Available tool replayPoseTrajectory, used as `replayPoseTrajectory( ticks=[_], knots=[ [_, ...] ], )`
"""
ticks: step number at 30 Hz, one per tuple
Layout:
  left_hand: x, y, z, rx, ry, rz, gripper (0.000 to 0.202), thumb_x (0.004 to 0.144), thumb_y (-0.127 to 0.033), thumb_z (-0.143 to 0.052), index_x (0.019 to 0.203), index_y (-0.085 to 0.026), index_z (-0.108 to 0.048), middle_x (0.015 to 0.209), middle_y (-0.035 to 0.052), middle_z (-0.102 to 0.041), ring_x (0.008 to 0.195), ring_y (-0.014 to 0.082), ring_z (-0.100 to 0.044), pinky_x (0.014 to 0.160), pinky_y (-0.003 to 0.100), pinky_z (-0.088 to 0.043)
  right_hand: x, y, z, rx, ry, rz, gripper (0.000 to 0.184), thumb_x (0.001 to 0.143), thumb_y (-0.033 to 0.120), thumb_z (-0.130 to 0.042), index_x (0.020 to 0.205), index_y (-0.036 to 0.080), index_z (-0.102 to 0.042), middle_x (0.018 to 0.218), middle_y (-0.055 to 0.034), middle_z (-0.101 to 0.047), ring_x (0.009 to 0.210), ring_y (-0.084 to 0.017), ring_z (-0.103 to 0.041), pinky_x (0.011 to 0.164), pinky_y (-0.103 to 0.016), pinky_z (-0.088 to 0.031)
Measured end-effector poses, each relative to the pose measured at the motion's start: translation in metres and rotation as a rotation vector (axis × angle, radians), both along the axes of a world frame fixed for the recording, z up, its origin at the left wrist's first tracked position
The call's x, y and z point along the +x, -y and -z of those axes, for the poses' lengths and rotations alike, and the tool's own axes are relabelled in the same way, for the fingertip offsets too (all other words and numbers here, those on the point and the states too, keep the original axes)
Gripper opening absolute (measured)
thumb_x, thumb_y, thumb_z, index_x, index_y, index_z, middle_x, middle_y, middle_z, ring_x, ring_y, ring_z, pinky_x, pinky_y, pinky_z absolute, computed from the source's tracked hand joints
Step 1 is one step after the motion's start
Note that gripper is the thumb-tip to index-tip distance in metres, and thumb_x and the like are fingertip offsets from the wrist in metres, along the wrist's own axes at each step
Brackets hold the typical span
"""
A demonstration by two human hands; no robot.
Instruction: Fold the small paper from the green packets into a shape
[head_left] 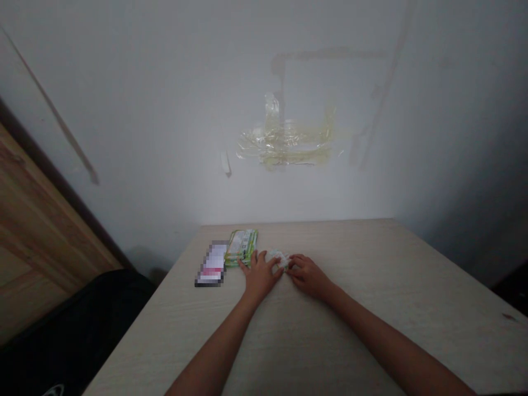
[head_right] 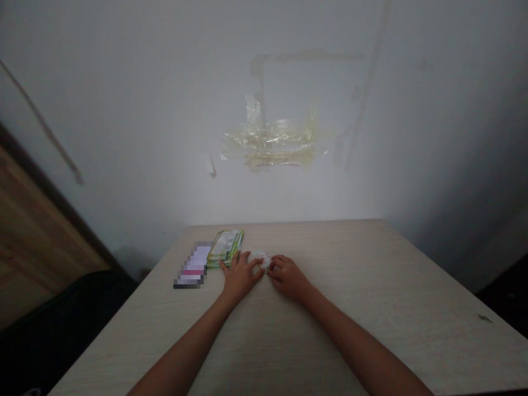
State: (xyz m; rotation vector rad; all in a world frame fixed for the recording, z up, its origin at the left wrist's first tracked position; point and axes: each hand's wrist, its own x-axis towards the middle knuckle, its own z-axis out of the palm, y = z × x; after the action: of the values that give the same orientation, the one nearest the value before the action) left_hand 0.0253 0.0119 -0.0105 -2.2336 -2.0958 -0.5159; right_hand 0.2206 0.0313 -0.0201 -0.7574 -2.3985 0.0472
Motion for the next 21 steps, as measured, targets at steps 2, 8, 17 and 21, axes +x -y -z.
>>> replayPoseTrajectory(
  ticks=[2,8,17,21],
  knots=[
    [0.0,0.0,-0.001,-0.019,0.004,-0.006,0.039,0.082,-0.059,-0.054,0.119,-0.047,-0.061,0.143,0.0023,-0.047,0.139,0.0357,-0.024,0.105,0.074,-0.001,0.0,0.001,-0.002,-0.006,-0.006,-0.003,0.022,0.087,0.014,-0.056,0.097,0.023,-0.073,0.099,-0.0074,-0.065,0.115,-0.023,-0.053,0.1,-0.041,-0.043],
    [0.0,0.0,-0.001,-0.008,0.011,-0.006,0.039,0.082,-0.06,-0.053,0.118,-0.048,-0.061,0.143,0.0018,-0.047,0.139,0.036,-0.024,0.106,0.074,-0.004,0.002,-0.002,0.003,-0.062,-0.084,0.049,0.019,0.086,0.016,-0.058,0.095,0.024,-0.074,0.102,-0.0078,-0.064,0.105,-0.022,-0.056,0.094,-0.037,-0.047],
    [-0.002,-0.002,0.006,0.025,0.021,0.0,0.038,0.081,-0.061,-0.053,0.117,-0.05,-0.061,0.141,0.0025,-0.049,0.138,0.035,-0.025,0.105,0.073,0.0,0.004,-0.007,0.01,-0.1,-0.16,0.132,0.021,0.086,0.016,-0.059,0.098,0.023,-0.074,0.102,-0.0082,-0.062,0.1,-0.021,-0.055,0.091,-0.036,-0.047],
    [-0.003,-0.003,0.009,0.032,0.021,0.003,0.039,0.081,-0.062,-0.053,0.118,-0.05,-0.061,0.14,0.0036,-0.049,0.138,0.0359,-0.027,0.103,0.076,0.0,0.003,-0.007,0.009,-0.084,-0.129,0.145,0.021,0.088,0.018,-0.058,0.1,0.023,-0.073,0.101,-0.0082,-0.062,0.101,-0.021,-0.055,0.091,-0.037,-0.046]
  ],
)
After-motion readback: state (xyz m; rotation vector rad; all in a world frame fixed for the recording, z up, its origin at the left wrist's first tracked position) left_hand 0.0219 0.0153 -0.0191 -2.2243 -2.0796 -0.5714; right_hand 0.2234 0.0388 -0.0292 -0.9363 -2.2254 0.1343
